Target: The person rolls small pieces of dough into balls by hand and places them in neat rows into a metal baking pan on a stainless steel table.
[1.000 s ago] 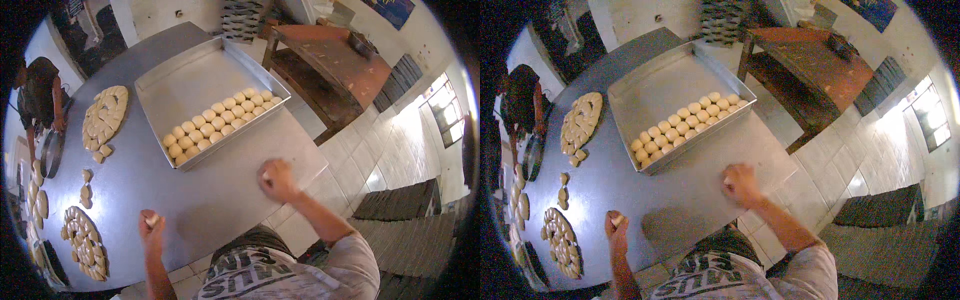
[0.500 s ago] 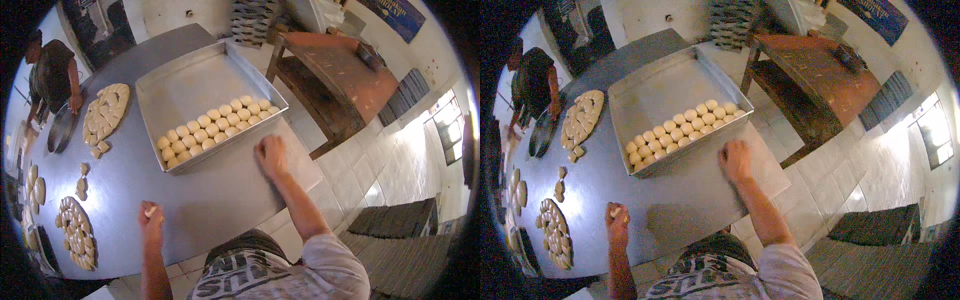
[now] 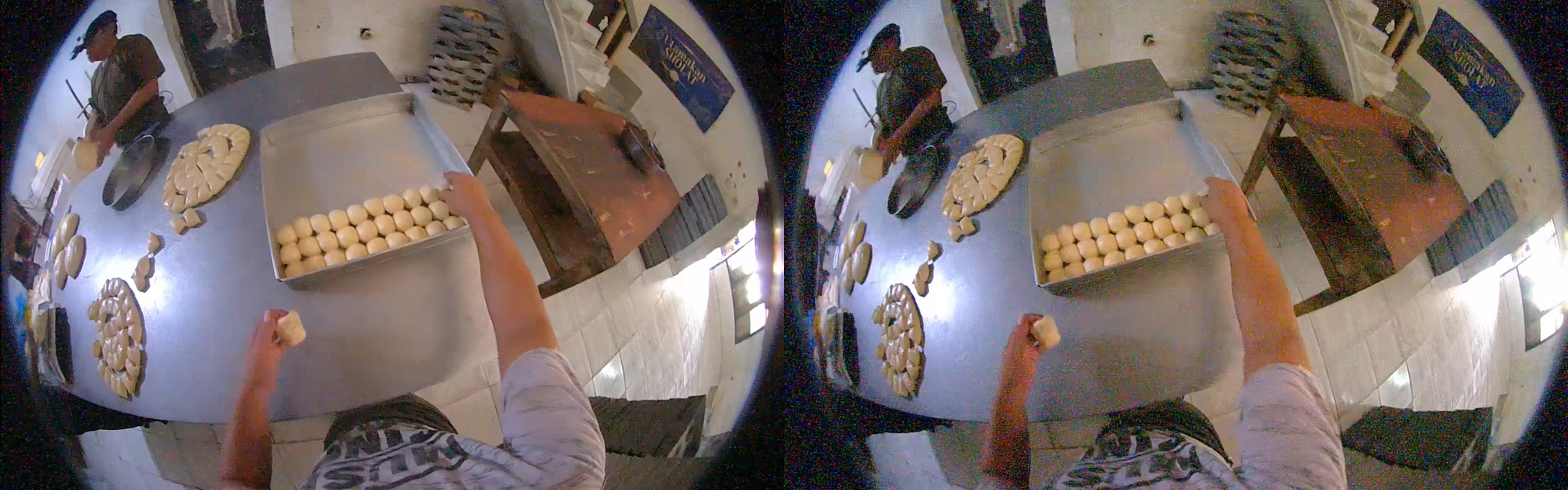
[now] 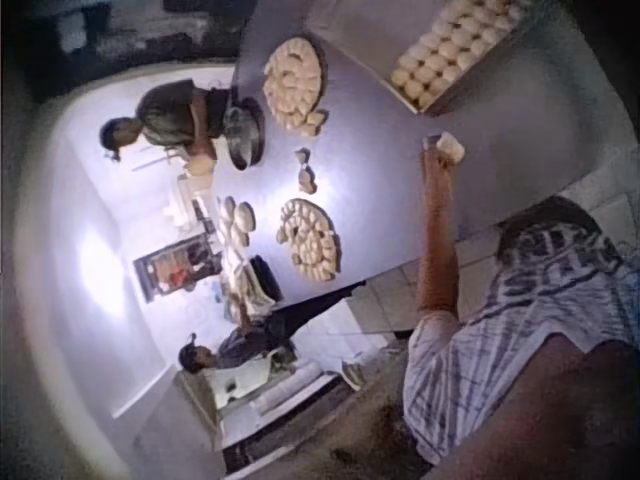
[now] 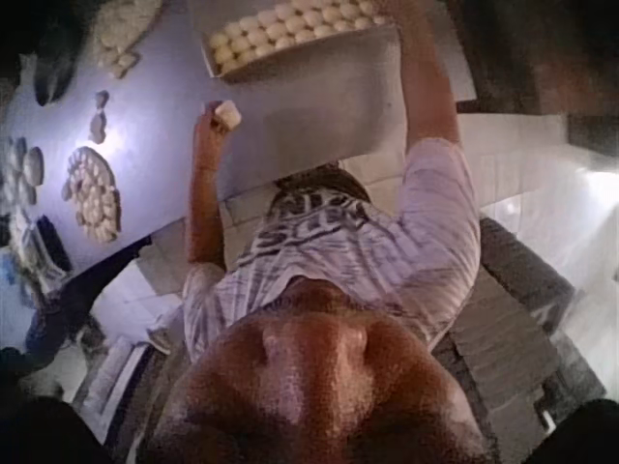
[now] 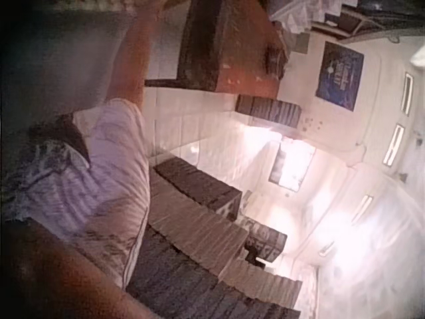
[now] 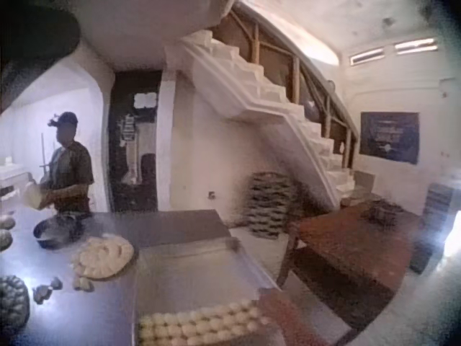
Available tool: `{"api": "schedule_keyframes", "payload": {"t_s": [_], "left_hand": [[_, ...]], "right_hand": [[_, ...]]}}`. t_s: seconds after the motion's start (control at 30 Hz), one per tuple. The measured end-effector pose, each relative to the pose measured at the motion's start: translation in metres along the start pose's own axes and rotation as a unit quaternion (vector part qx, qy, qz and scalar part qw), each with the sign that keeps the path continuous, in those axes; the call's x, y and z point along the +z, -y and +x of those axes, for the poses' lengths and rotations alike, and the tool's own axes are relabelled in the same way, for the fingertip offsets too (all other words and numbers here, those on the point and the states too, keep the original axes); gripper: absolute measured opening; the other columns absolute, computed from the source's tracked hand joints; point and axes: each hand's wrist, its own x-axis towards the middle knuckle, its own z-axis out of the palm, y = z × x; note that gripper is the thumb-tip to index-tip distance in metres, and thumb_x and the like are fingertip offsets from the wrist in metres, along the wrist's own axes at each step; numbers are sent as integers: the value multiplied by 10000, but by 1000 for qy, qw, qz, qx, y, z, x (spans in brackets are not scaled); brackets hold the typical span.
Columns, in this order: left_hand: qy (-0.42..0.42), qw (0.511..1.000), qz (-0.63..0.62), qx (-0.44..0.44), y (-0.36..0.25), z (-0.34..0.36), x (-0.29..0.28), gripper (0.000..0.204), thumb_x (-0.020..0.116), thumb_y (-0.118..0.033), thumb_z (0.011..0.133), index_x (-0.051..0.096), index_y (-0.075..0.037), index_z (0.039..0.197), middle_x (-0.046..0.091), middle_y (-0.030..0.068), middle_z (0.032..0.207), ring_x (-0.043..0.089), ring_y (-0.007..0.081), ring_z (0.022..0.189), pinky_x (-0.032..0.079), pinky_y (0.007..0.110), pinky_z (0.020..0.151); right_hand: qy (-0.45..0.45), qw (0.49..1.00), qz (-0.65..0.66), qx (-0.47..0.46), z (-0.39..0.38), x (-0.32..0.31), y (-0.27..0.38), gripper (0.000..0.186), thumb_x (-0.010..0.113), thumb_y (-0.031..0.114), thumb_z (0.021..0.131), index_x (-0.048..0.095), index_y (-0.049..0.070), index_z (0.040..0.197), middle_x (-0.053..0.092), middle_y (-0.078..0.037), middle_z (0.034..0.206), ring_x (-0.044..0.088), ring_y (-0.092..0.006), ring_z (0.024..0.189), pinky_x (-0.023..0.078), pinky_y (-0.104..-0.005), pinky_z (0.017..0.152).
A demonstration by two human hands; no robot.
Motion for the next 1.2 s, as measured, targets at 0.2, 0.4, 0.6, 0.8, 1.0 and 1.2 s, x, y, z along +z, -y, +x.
{"api": "schedule_keyframes", "payload": {"t_s": [0.2,0.4,0.6,0.8,1.0,1.2], "left_hand": [[145,985,46,80,15,-16,-4,363,383,-287,970,530,-56,1209,539,122,1190,521,194,1066,403,315,928],[-89,977,162,106,-9,40,-106,350,514,-349,912,619,-56,1071,634,75,1051,560,154,934,457,350,810],[-534,609,580,89,-9,111,-358,511,556,-239,828,430,-89,1301,391,189,1342,387,403,1198,351,463,983],[-404,687,603,44,-14,150,-389,507,573,-197,776,468,-142,1270,500,125,1221,482,389,1062,402,451,919],[-274,866,408,89,-13,142,-370,285,516,-269,866,566,0,943,614,180,923,579,366,873,432,460,738],[-175,983,18,56,-33,33,-224,557,541,-329,898,384,34,1291,529,105,1152,509,177,1039,431,305,845]], "right_hand": [[63,907,354,-220,-153,0,188,406,604,200,860,509,53,1227,580,-177,1137,542,-309,1061,432,-397,888],[104,953,235,-159,-271,12,143,277,518,109,857,559,-3,1108,568,-193,1081,529,-305,993,404,-368,895],[-19,998,39,37,-183,46,163,362,539,198,819,518,-19,1107,463,-252,1185,409,-400,1108,334,-534,904],[34,996,53,-64,-262,49,141,159,537,122,780,511,-4,874,512,-186,932,467,-361,918,317,-498,917],[-117,988,19,95,-158,70,129,222,656,130,686,510,14,806,512,-177,827,469,-346,823,380,-431,728],[-134,990,42,-18,-185,57,77,186,650,84,680,513,39,797,509,-157,829,480,-339,816,393,-440,740]]}}
